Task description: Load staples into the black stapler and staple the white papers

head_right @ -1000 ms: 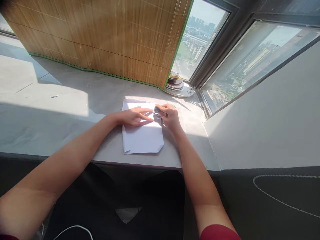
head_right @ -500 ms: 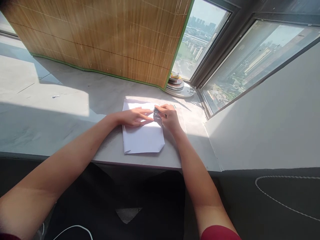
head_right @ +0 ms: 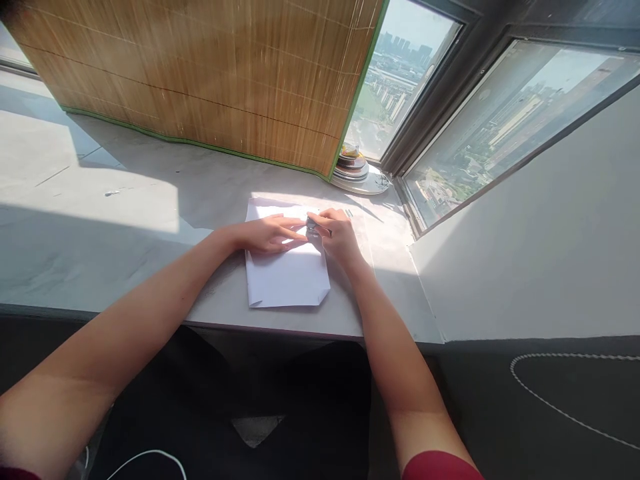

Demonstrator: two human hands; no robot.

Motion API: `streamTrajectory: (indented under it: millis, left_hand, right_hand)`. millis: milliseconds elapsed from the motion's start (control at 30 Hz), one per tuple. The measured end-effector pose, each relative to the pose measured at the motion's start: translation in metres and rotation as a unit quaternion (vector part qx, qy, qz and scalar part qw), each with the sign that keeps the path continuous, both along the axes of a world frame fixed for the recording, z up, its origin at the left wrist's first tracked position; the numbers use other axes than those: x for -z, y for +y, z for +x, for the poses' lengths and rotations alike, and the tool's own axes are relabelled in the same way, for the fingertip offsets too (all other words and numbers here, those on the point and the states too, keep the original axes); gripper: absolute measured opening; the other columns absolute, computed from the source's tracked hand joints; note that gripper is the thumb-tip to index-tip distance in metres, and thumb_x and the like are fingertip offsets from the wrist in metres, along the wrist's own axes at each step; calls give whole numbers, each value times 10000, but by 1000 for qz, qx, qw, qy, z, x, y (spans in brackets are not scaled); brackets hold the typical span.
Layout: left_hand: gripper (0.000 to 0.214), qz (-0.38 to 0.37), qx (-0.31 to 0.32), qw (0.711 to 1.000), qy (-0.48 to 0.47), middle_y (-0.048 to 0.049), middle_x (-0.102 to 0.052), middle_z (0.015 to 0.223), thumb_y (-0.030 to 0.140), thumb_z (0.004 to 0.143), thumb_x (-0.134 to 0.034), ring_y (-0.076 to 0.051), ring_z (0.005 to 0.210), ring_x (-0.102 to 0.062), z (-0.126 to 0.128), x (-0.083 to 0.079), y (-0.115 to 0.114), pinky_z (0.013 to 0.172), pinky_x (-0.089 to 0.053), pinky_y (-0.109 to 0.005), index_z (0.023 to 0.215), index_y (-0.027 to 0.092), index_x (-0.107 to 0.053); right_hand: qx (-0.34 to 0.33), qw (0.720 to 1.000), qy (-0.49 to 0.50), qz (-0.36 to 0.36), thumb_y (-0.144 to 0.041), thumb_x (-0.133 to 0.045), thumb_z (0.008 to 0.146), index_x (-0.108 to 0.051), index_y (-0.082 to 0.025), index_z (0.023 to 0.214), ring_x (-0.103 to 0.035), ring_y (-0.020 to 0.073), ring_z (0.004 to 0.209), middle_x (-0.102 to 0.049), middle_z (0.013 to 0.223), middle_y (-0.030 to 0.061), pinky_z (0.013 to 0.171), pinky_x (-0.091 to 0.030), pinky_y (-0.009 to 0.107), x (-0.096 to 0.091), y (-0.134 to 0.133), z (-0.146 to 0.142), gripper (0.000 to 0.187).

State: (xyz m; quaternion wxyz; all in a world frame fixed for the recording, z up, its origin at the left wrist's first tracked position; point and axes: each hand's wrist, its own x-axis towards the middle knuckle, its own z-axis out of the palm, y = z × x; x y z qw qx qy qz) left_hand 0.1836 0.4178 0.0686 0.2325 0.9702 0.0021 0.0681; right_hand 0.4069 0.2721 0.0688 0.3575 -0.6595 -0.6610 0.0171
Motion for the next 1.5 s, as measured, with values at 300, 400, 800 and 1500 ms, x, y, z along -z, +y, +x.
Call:
streamTrajectory:
  millis: [300, 400, 800, 1500]
  left_hand:
    - [422, -2, -9, 1000, 4, 11, -467, 1741, 367, 1078, -539, -328, 1612, -430, 0, 2, 3, 1344, -292, -554, 1452, 427, -726]
    - [431, 3, -6, 1000, -2, 3, -466, 1743, 378, 1079, -531, -324, 1606, -435, -1, 3, 2, 1338, -305, -537, 1464, 407, -723]
    - [408, 4, -3, 999, -34, 20, -450, 1752, 409, 1101, -497, -270, 1578, -473, -1, 8, 2, 1343, -306, -476, 1427, 407, -743]
    - [449, -57, -53, 992, -97, -118, -688, 1493, 550, 1083, -484, -286, 1378, -625, 1, 1, 15, 1186, -483, -466, 1232, 224, -755]
  right_hand:
    - [9, 1000, -17, -7, -240, -574, 987, -835, -326, 1258, -648, 315, 1099, -766, 1111, 75, 1036, -526, 518, 3, 0, -1, 386]
    - [20, 997, -65, -21, -234, -560, 994, -816, -329, 1300, -619, 311, 1068, -749, 1112, 79, 1019, -502, 514, 4, -1, -3, 410]
    - [24, 987, -153, -42, -174, -563, 986, -773, -323, 1338, -584, 321, 1101, -732, 1171, 102, 1011, -436, 500, 0, -6, -8, 436]
    - [232, 968, 68, 72, -327, -696, 873, -703, -217, 1091, -697, 286, 925, -783, 1017, 112, 884, -561, 435, -11, -5, 10, 244]
